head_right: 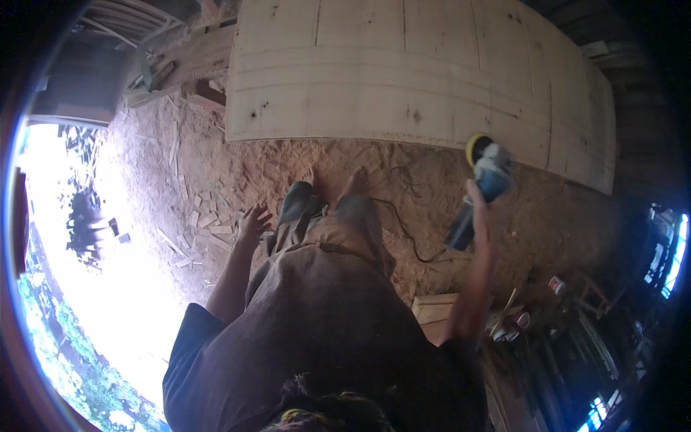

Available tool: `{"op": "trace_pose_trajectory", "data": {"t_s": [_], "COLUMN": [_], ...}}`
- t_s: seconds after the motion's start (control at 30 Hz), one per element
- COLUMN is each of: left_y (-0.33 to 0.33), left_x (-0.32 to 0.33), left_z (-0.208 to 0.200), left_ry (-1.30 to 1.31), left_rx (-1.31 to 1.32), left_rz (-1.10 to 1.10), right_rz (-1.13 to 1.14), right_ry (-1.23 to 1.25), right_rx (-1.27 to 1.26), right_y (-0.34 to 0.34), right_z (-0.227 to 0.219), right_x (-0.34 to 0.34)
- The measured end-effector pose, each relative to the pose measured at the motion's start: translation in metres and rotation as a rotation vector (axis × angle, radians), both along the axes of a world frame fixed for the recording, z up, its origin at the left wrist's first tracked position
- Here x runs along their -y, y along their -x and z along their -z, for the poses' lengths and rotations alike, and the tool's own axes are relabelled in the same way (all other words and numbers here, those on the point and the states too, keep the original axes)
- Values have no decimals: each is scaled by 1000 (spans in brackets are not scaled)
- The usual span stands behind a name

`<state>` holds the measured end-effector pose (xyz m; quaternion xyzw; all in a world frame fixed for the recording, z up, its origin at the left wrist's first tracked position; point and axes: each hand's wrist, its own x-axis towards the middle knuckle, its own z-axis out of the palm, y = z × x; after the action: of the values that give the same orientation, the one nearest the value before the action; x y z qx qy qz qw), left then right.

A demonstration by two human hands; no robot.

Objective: The person uses an orbital sander to smooth the surface of a large wooden panel resting on a workbench. They move the sander across the panel in overlapping passes, occasionally repositioning the panel to access different areas.

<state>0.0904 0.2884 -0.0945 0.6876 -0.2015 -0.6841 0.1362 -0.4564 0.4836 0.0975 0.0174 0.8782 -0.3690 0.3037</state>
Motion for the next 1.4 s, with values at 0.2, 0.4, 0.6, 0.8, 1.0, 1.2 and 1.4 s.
{"op": "trace_pose_trajectory", "data": {"t_s": [0.2, 0.4, 0.6, 0.8, 1.0, 1.2, 1.4], "left_y": [-11, -51, -119, -137, -90, -12, 52], "left_x": [25, 49, 26, 9, 51, 79, 61], "left_z": [7, 8, 32, 57, 62, 37, 4], "left_ry": [-18, 91, -49, -154, -83, 36, 100], "left_rx": [12, -135, -71, 54, 1, -41, -139], "left_rz": [-1, -59, -190, -100, -26, 83, 66], "right_rz": [-630, -1044, -936, -778, -612, -388, -151], "right_ry": [233, 259, 210, 125, 45, -129, -148], "right_rx": [-77, -199, -303, -337, -393, -278, -124], "right_y": [-150, -281, -267, -192, -117, -20, 64], "right_z": [-18, 8, 10, 7, -14, -20, -10], "right_x": [128, 242, 224, 164, 101, 30, -46]}}
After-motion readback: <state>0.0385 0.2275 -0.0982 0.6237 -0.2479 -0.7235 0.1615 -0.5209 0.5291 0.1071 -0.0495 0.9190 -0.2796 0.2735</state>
